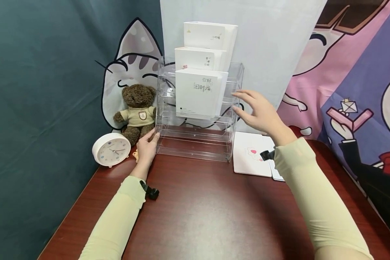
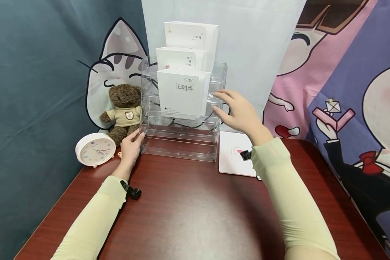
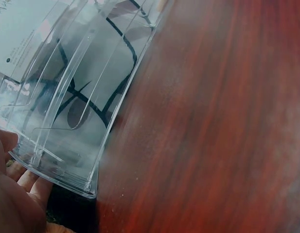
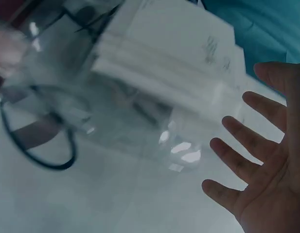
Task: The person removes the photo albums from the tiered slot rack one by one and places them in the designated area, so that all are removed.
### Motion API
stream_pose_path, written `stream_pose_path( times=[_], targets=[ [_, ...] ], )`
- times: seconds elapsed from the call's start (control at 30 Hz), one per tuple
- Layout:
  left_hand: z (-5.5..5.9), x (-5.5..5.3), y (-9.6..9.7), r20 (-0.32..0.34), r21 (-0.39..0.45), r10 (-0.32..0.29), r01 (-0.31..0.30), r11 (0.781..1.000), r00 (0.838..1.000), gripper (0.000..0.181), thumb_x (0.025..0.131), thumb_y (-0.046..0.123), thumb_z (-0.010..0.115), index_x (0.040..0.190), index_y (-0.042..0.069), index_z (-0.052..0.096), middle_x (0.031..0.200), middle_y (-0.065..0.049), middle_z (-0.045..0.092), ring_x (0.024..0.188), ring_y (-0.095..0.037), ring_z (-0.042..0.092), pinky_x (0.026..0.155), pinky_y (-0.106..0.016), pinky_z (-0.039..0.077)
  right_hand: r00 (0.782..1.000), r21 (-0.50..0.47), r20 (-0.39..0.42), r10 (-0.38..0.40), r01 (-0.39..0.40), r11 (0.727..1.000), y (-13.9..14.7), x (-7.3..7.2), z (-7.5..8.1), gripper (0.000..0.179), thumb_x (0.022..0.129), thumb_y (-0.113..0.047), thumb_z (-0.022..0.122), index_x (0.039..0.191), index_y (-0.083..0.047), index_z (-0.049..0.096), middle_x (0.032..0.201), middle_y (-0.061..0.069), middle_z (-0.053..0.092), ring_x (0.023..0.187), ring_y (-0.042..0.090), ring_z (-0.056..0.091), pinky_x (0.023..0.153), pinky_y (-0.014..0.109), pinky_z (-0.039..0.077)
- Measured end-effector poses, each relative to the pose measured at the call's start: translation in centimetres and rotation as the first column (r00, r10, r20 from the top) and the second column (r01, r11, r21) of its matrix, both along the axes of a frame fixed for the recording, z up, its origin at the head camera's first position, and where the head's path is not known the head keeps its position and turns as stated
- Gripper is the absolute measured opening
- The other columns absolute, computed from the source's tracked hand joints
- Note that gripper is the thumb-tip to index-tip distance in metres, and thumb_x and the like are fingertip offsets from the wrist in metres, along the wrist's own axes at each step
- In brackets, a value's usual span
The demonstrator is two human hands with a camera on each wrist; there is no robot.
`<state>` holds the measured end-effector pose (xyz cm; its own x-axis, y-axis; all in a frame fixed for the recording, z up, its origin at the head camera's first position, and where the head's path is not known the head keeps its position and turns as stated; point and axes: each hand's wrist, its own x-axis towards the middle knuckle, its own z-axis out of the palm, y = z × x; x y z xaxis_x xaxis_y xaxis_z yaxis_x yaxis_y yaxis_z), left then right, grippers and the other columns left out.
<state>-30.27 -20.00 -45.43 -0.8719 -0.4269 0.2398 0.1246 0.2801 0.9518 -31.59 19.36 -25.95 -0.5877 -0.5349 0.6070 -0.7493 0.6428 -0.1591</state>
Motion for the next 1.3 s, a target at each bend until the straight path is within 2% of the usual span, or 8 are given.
stream_pose_path(
  times=[0.2,0.33,0.57,0.7,0.87,1.13,1.23,1.3],
  targets=[
    [0.0,0.0,0.2,0.008,0.011,0.004,-0.004,1.000,1.000,0.037,0.094,0.032,0.073,0.131,0.025,0.070,0.117,-0.007,0.073,0.111,-0.022,0.067,0.099,-0.039,0.048,1.000,0.130,-0.004,-0.019,0.019,0.991,-5.0,-2.1,3.4,0.061,0.095,-0.042,0.069,0.149,-0.020,0.051,0.147,0.007,0.051,0.137,0.029,0.045,0.113,0.048,0.036],
    [-0.3,0.1,0.6,0.014,0.001,0.006,-0.006,1.000,1.000,0.036,0.094,0.032,0.073,0.130,0.026,0.071,0.116,-0.006,0.073,0.112,-0.021,0.067,0.101,-0.039,0.047,0.997,0.203,0.010,-0.081,0.077,0.976,-7.5,-3.3,4.4,0.072,0.093,-0.048,0.070,0.155,-0.025,0.042,0.151,0.004,0.047,0.139,0.026,0.043,0.111,0.051,0.037],
    [-0.6,0.2,1.0,0.016,-0.025,0.012,-0.012,1.000,1.000,0.036,0.095,0.033,0.072,0.130,0.027,0.071,0.117,-0.007,0.073,0.115,-0.022,0.065,0.103,-0.040,0.046,0.986,0.321,0.042,-0.160,0.139,0.937,-10.0,-4.5,4.8,0.077,0.094,-0.046,0.069,0.158,-0.019,0.035,0.156,0.009,0.040,0.144,0.030,0.035,0.115,0.052,0.031],
    [-0.4,0.3,0.9,0.027,-0.022,0.004,-0.004,1.000,1.000,0.037,0.095,0.033,0.071,0.131,0.027,0.070,0.117,-0.008,0.073,0.115,-0.024,0.065,0.102,-0.042,0.046,0.973,0.373,0.037,-0.228,0.198,0.907,-10.9,-4.4,4.8,0.077,0.095,-0.047,0.067,0.160,-0.027,0.029,0.159,0.010,0.034,0.145,0.034,0.031,0.114,0.058,0.028],
    [-0.1,0.3,0.5,0.022,-0.019,0.001,-0.001,1.000,1.000,0.037,0.095,0.034,0.071,0.132,0.027,0.069,0.118,-0.007,0.072,0.117,-0.023,0.064,0.103,-0.041,0.046,0.967,0.416,-0.003,-0.256,0.233,0.879,-11.9,-4.2,5.1,0.077,0.095,-0.049,0.065,0.160,-0.036,0.026,0.156,0.013,0.033,0.143,0.038,0.030,0.112,0.060,0.025],
    [0.1,0.3,0.1,0.014,0.000,-0.010,0.010,1.000,1.000,0.038,0.095,0.033,0.071,0.132,0.026,0.069,0.119,-0.008,0.072,0.116,-0.022,0.065,0.101,-0.039,0.048,0.967,0.415,-0.032,-0.253,0.243,0.877,-12.8,-4.4,5.4,0.070,0.097,-0.045,0.065,0.157,-0.036,0.031,0.157,0.015,0.030,0.140,0.038,0.033,0.109,0.058,0.033],
    [0.0,0.3,0.0,0.013,-0.002,-0.007,0.007,1.000,1.000,0.038,0.095,0.033,0.071,0.132,0.026,0.069,0.118,-0.008,0.073,0.115,-0.023,0.065,0.101,-0.039,0.048,0.965,0.408,-0.057,-0.258,0.258,0.876,-13.0,-4.3,5.4,0.064,0.097,-0.044,0.066,0.153,-0.036,0.036,0.151,0.013,0.039,0.138,0.037,0.034,0.108,0.057,0.033],
    [0.1,0.3,0.1,0.015,-0.004,-0.005,0.005,1.000,1.000,0.038,0.095,0.033,0.071,0.132,0.026,0.069,0.118,-0.008,0.073,0.115,-0.023,0.065,0.101,-0.039,0.048,0.971,0.379,-0.074,-0.227,0.238,0.894,-13.1,-4.3,5.3,0.059,0.096,-0.040,0.069,0.148,-0.034,0.043,0.144,0.015,0.044,0.131,0.036,0.039,0.102,0.055,0.039]
  ],
)
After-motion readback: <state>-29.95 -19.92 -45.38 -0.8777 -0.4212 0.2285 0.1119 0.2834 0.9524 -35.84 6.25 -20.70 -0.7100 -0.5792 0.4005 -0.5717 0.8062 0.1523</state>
